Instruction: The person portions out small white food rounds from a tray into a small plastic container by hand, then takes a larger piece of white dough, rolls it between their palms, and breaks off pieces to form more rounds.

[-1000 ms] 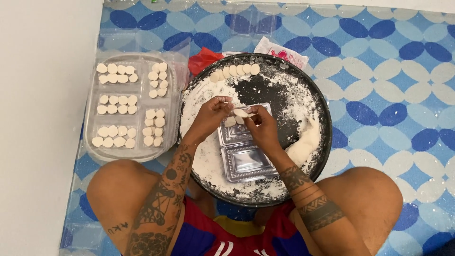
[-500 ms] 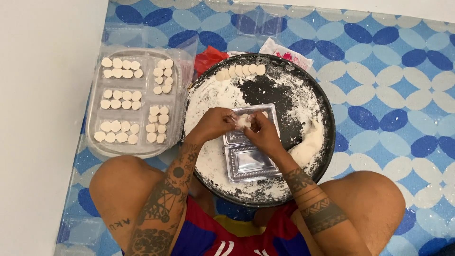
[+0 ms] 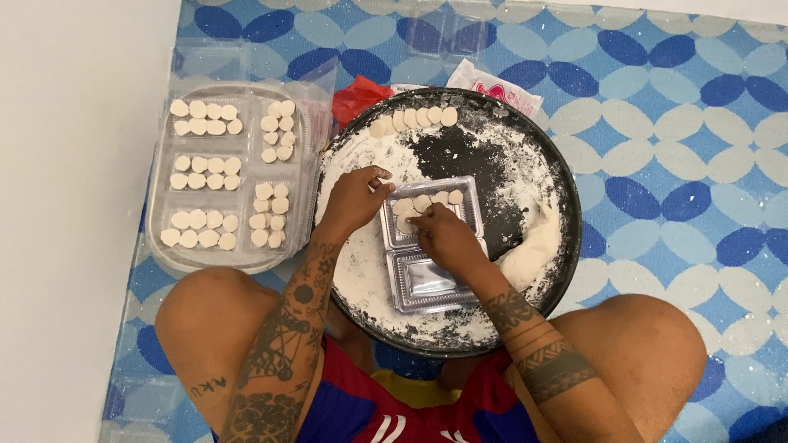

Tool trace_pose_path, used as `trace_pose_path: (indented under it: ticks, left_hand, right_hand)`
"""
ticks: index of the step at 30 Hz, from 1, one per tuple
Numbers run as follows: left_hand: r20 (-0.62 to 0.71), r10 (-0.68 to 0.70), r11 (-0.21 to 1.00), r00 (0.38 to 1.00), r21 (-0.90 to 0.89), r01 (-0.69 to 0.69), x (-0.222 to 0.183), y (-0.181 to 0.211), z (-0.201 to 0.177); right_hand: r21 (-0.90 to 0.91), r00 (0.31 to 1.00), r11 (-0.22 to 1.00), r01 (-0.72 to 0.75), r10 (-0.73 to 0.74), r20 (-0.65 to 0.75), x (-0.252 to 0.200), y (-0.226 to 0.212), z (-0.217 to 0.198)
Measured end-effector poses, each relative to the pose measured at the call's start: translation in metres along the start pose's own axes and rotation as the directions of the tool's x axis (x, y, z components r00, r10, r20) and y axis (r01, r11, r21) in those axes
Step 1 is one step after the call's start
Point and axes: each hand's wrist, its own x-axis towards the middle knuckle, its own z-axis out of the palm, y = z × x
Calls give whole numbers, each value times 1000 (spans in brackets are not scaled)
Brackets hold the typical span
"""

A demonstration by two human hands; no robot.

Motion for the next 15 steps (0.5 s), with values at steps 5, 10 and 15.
trace_pose_path:
  ticks: [5, 10, 15]
  left_hand:
    - [-34, -74, 996, 997, 37, 75, 7, -7, 8]
    - [-71, -112, 993, 991, 40, 115, 22, -13, 14]
    - [-131, -117, 993, 984, -5, 118, 30, -10, 16]
  right_hand:
    - [-37, 1000, 999, -2, 1, -30, -2, 7, 17]
    - [-131, 998, 991, 35, -41, -43, 0, 12, 32]
    - [-106, 986, 980, 168, -167, 19, -2, 14, 37]
